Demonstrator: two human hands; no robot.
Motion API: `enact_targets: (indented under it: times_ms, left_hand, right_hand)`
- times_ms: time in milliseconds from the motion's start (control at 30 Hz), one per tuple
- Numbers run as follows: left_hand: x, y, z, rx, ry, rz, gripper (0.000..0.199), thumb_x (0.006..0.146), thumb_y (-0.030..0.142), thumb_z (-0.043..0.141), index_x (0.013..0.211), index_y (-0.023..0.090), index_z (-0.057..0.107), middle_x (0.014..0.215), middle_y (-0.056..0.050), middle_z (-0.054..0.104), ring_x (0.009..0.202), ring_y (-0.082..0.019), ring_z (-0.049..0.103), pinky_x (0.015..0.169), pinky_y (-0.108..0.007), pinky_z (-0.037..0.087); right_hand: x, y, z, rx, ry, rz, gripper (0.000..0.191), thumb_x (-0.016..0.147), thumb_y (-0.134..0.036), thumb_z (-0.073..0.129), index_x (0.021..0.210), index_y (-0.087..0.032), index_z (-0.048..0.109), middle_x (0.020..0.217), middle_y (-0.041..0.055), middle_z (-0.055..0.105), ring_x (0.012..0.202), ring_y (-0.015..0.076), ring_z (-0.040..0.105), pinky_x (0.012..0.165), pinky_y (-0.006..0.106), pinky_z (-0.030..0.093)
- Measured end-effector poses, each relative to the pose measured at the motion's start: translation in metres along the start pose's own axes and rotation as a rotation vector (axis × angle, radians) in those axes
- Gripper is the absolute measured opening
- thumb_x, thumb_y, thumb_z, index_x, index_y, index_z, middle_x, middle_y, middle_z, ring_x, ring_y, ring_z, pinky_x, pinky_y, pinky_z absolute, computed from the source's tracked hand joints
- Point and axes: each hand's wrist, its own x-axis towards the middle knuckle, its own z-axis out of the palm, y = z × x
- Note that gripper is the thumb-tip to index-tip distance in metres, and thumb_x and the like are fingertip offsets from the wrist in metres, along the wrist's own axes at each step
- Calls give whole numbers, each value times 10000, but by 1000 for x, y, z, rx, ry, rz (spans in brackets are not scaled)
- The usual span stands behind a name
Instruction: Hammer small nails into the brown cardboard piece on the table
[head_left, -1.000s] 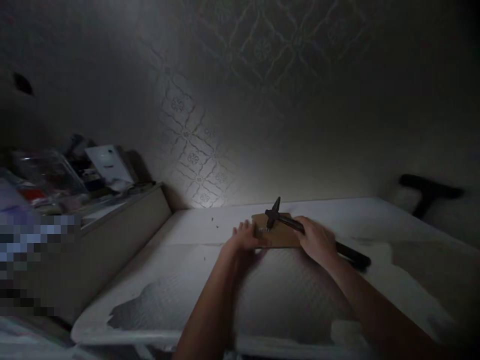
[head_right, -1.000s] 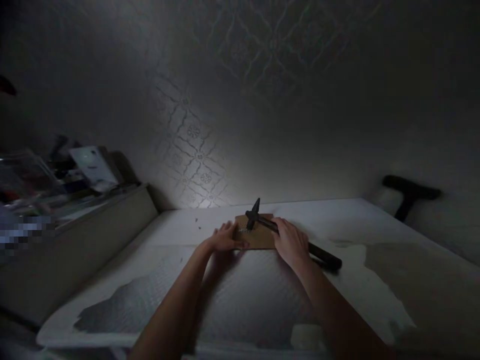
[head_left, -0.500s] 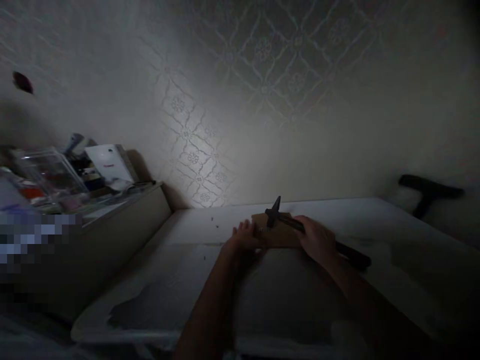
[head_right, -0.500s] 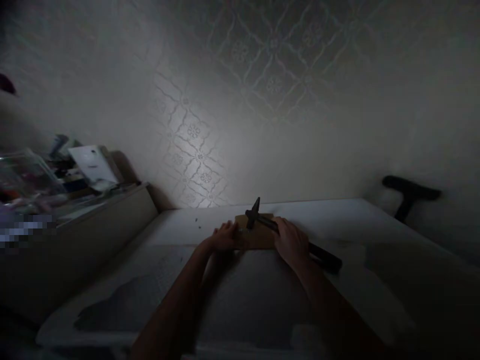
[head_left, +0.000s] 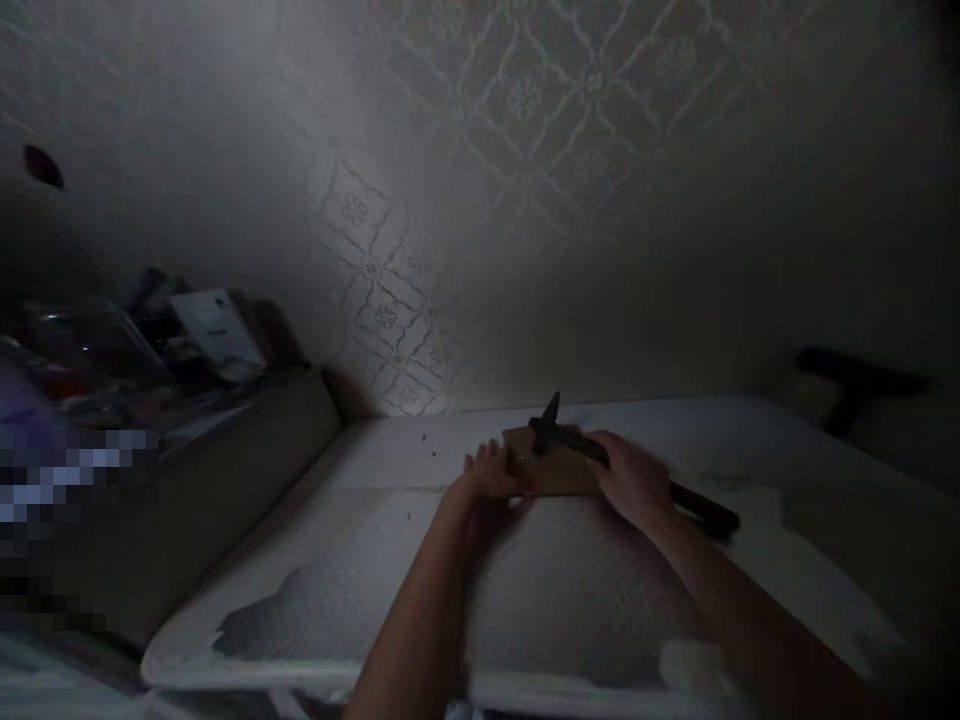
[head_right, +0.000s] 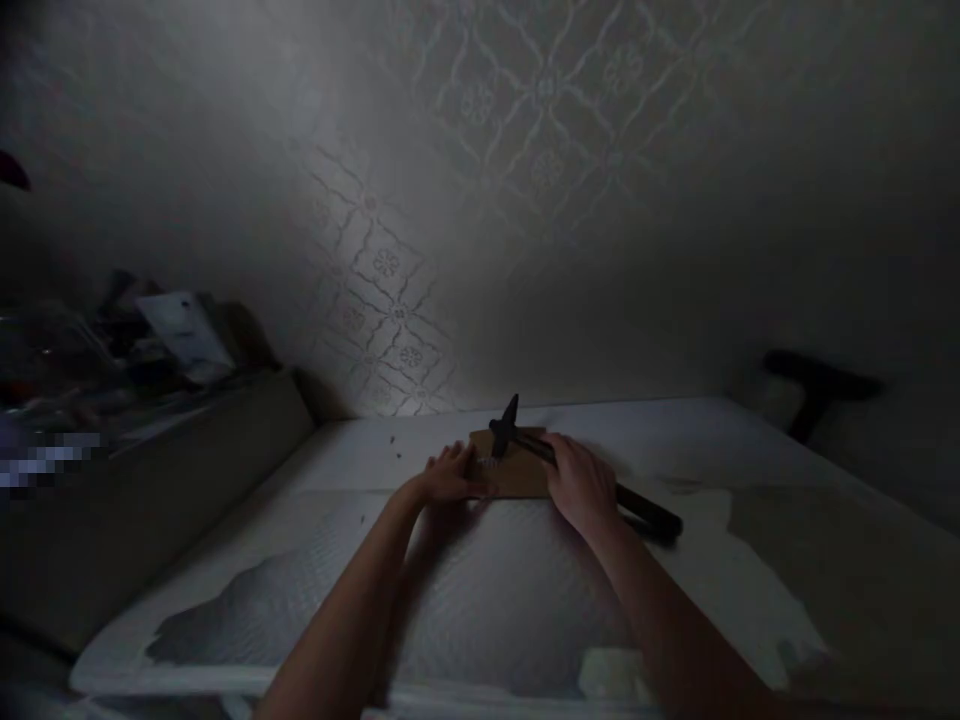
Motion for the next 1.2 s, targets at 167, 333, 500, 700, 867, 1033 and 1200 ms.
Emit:
enact_targets:
  times_ms: [167, 333, 500, 700, 867, 1033, 1200]
  left_hand:
    - [-2, 2, -1, 6, 4, -13, 1048, 678, 704, 494, 1461, 156, 65, 1526, -166, 13, 1398, -316, 14, 1105, -522, 75]
    - [-1, 2, 0, -1, 4, -10, 1084, 655, 729, 495, 1462, 154, 55, 1526, -165, 9, 1396, -323, 3, 1107, -518, 70]
    - [0, 0, 0, -7, -3, -6, 1093, 648, 749, 489, 1461, 159, 56, 1527, -166, 6, 1396, -323, -1, 1108, -517, 65]
    - [-1, 1, -1, 6, 5, -4, 1036, 682, 713, 487, 1459, 166, 76, 1528, -159, 7, 1394, -330, 12, 1106, -523, 80]
    - [-1, 1, -1, 0, 5, -1, 1072, 675, 724, 479, 1462, 136, 52, 1524, -178, 7, 1395, -329, 2, 1106, -518, 72]
    - [-1, 1, 0, 15, 14, 5, 1043, 680, 705, 486, 1461, 151, 72, 1525, -172, 27, 1395, -329, 27, 1103, -518, 90]
    - [-3, 1, -2, -4, -1, -1, 1051, 674, 719, 482, 1460, 148, 81, 1525, -171, 5, 1395, -329, 2, 1110, -505, 75]
  right_hand:
    - [0, -1, 0, 3, 28, 3, 276, 828, -162, 511, 1086, -238, 575, 1036, 44, 657, 895, 194, 610, 695, 279, 409]
    - [0, -1, -1, 7, 3, -12, 261, 832, -162, 504, 1073, -236, 573, 1021, 39, 660, 896, 197, 609, 692, 278, 400]
    - [-1, -1, -1, -2, 16, 0, 286, 820, -165, 520, 1089, -243, 572, 1039, 45, 657, 895, 195, 605, 684, 276, 397]
    - [0, -1, -1, -1, 32, -7, 274, 829, -167, 505, 1083, -246, 568, 1044, 38, 654, 898, 197, 609, 689, 278, 401]
    - [0, 0, -1, 10, 22, -26, 272, 822, -155, 513, 1074, -237, 573, 1047, 38, 653, 915, 198, 608, 704, 278, 407]
    - [-1, -1, -1, 1, 33, -13, 297, 817, -149, 511, 1093, -239, 572, 1052, 53, 652, 912, 202, 608, 714, 288, 414]
    - [0, 0, -1, -5, 29, -17, 284, 820, -158, 510, 1085, -239, 573, 1051, 48, 650, 904, 208, 609, 697, 291, 417]
